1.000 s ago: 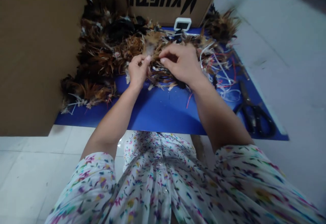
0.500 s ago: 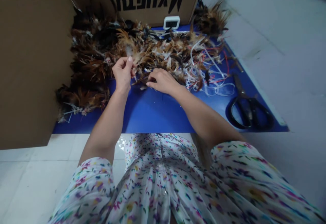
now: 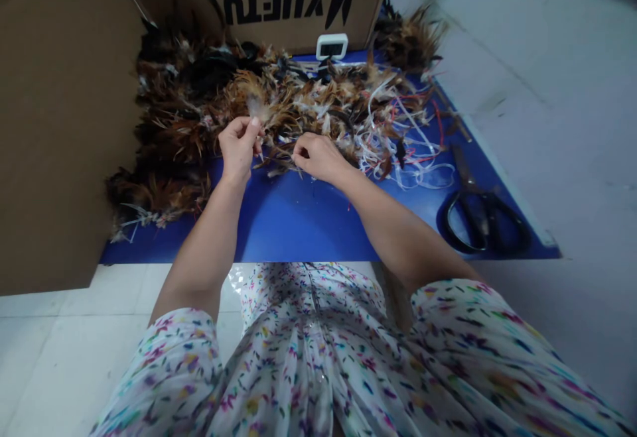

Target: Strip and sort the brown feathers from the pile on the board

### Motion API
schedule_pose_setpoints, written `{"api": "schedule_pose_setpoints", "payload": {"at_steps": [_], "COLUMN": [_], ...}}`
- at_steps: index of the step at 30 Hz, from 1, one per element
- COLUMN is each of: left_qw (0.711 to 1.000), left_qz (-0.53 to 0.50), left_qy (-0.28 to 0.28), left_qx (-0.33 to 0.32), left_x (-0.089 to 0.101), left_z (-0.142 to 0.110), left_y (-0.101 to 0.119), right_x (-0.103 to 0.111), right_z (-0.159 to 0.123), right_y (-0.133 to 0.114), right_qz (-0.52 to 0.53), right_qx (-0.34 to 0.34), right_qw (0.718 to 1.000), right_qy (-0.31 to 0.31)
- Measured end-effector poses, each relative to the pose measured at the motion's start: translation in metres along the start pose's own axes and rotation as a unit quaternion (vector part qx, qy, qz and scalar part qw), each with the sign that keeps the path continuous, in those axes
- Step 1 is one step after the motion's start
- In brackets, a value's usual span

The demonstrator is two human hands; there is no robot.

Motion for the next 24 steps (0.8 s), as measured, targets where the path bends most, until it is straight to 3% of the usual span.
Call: {"api": "schedule_pose_setpoints", "payload": {"at_steps": [6,16,20,24], "left_qw": [1.0,0.998,0.998,0.995], "left_qz": [0.012,0.039,0.041,0.042], "left_qy": [0.003,-0.015,-0.031,-0.064], "left_qx": [-0.009,-0.036,-0.047,-0.056], "left_x": [0.007,0.005,0.0,-0.008], "left_z": [0.006,0.007,0.005,0.003], "left_y": [-0.001,0.001,0.004,0.006], "right_x": [-0.001,-0.033,-0.028,-0.008], "right_z": [-0.004,0.003,0.003,0.0], "right_y": [-0.011,-0.024,-0.02,-0.015], "right_qz": [-0.043,-0.108,-0.091,-0.052], "right_qx": [0.018,0.011,0.009,0.002], "right_qw": [0.998,0.994,0.996,0.999], "right_qy": [0.046,-0.012,-0.006,0.016]}}
Point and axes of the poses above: each hand's wrist, its own z-axis towards the middle knuckle, its own x-axis out of the back of the hand, y = z × x, the point moved 10 cm from there along z, towards the middle knuckle, and after that the axes turned 7 degrees about -x, right-handed, at the moved point
